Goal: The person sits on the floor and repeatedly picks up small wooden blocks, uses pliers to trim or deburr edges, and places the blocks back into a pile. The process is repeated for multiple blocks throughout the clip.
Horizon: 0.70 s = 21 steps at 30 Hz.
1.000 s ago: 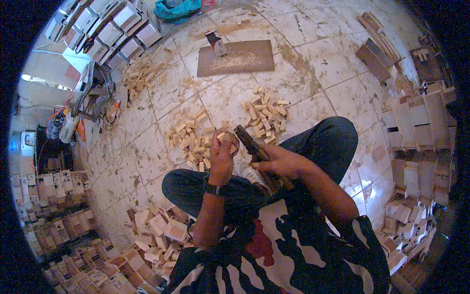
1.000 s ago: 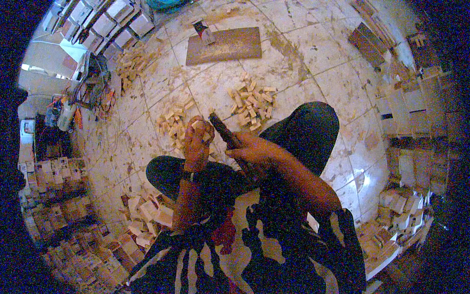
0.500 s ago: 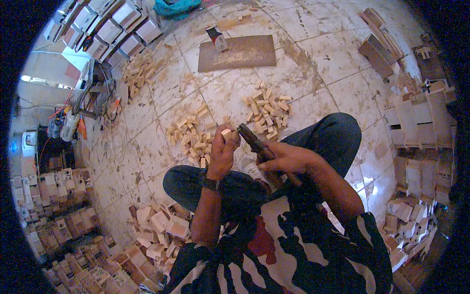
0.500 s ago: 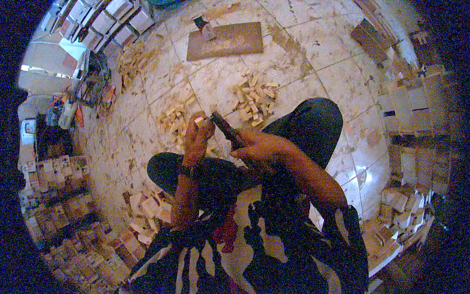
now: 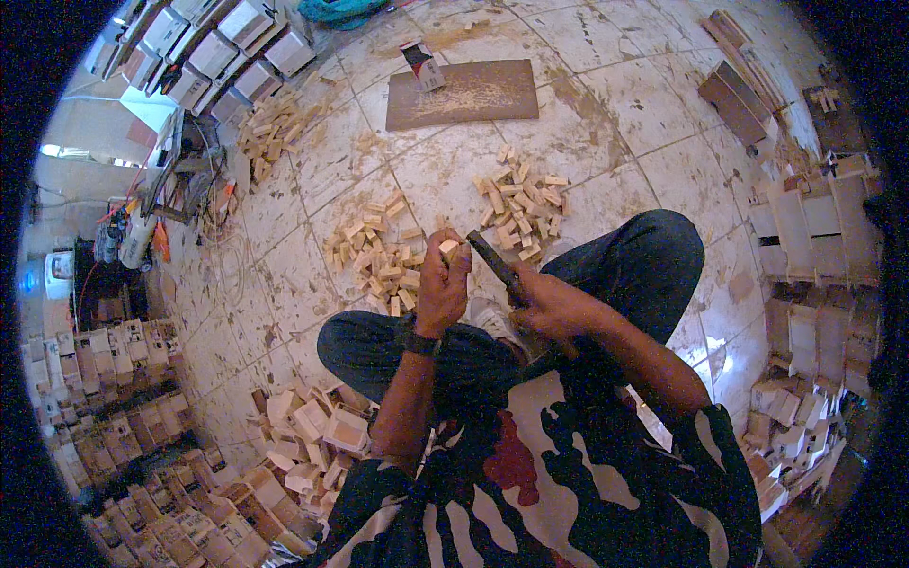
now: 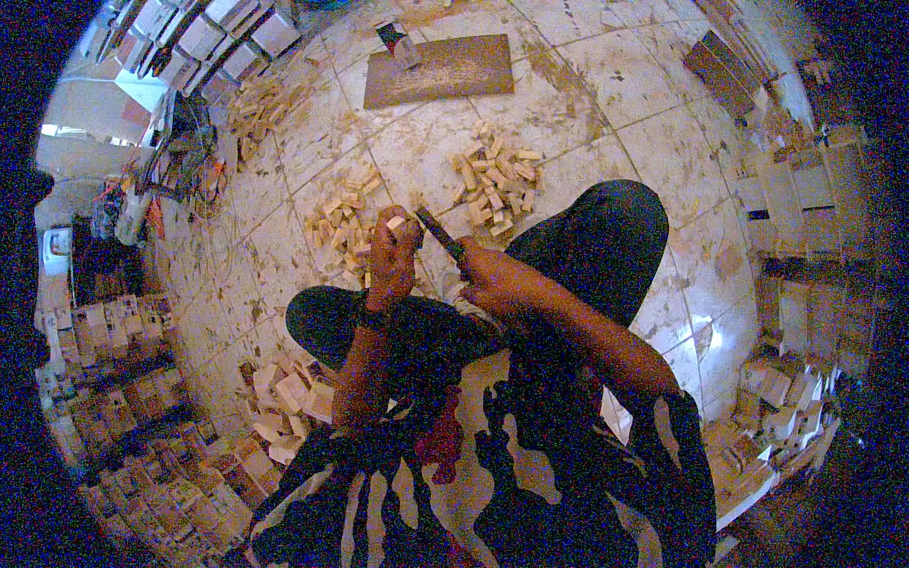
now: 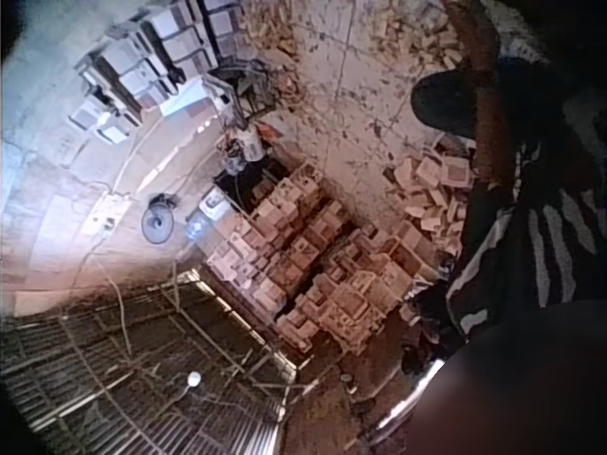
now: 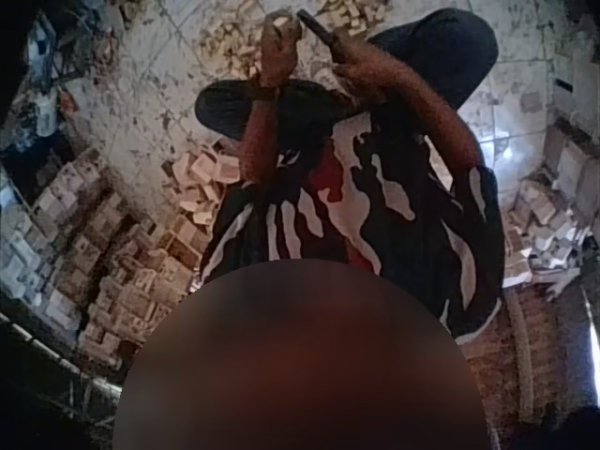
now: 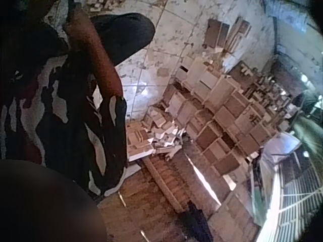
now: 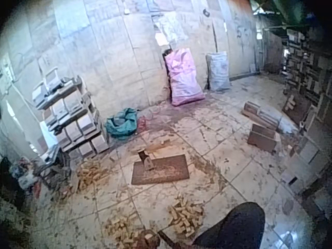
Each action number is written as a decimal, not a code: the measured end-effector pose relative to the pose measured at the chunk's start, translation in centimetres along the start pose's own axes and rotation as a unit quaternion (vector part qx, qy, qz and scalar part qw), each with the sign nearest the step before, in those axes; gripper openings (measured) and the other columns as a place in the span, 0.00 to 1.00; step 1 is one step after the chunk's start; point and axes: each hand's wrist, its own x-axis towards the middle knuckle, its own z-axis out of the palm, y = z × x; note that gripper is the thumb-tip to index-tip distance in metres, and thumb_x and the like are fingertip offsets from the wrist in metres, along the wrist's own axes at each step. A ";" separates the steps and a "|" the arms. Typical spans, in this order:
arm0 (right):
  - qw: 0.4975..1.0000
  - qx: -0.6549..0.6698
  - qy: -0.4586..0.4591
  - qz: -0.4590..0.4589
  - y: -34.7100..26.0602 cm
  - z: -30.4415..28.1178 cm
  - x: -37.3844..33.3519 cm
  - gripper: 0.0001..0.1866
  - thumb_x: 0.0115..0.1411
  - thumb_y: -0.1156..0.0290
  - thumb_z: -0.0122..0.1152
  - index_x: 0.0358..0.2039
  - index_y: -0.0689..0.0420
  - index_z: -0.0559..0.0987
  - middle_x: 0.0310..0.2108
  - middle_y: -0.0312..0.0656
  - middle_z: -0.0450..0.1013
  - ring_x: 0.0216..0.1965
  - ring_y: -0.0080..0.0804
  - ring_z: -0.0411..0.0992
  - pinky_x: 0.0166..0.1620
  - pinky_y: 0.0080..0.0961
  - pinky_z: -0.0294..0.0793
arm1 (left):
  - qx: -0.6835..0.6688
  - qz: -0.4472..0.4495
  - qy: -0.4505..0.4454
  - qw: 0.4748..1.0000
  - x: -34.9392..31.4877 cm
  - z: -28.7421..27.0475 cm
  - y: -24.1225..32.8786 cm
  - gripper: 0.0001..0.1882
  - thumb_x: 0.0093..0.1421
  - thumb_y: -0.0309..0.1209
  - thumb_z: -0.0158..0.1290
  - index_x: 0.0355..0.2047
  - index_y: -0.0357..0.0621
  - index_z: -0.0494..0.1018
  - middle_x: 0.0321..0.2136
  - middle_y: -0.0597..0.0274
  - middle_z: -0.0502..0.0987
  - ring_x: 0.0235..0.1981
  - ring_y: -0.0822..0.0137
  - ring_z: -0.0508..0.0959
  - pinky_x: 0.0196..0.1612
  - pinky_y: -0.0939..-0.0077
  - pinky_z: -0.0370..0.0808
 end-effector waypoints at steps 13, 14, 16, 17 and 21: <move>0.940 0.324 -0.100 0.031 0.1 -1.2 -0.1 0.28 0.53 0.71 0.59 0.54 0.59 0.62 0.46 0.43 0.69 0.48 0.31 0.66 0.50 0.30 0.67 | -0.299 -0.041 0.005 0.953 0.4 0.7 -0.6 0.12 0.63 0.36 0.47 0.44 0.45 0.62 0.25 0.69 0.67 0.24 0.79 0.63 0.26 0.85 0.62; 0.946 0.305 -0.102 0.027 0.1 -1.2 0.0 0.28 0.53 0.71 0.59 0.54 0.59 0.62 0.46 0.43 0.69 0.48 0.31 0.66 0.50 0.30 0.67 | -0.296 -0.038 0.012 0.954 0.3 0.7 -0.4 0.11 0.63 0.35 0.46 0.43 0.45 0.62 0.25 0.70 0.66 0.23 0.79 0.62 0.24 0.85 0.61; 0.940 0.322 -0.107 0.017 0.1 -1.3 -0.1 0.28 0.53 0.71 0.59 0.54 0.59 0.62 0.46 0.43 0.69 0.47 0.30 0.67 0.49 0.29 0.67 | -0.278 -0.044 0.022 0.959 0.3 0.7 -0.1 0.10 0.63 0.35 0.46 0.42 0.46 0.63 0.25 0.70 0.66 0.22 0.79 0.61 0.23 0.85 0.60; 0.940 0.324 -0.108 0.011 0.1 -1.4 -0.2 0.28 0.53 0.71 0.59 0.54 0.59 0.61 0.45 0.43 0.69 0.46 0.30 0.67 0.49 0.29 0.68 | -0.263 -0.052 0.026 0.963 0.2 0.6 0.1 0.10 0.63 0.36 0.45 0.42 0.46 0.63 0.24 0.70 0.66 0.22 0.79 0.61 0.22 0.85 0.59; 0.952 0.283 -0.113 0.021 -0.1 -1.0 -0.8 0.26 0.54 0.72 0.58 0.52 0.60 0.62 0.41 0.40 0.69 0.42 0.28 0.67 0.45 0.27 0.69 | -0.174 -0.070 0.008 0.982 -0.5 -0.1 0.6 0.10 0.64 0.37 0.45 0.41 0.47 0.63 0.22 0.70 0.66 0.20 0.79 0.60 0.22 0.85 0.59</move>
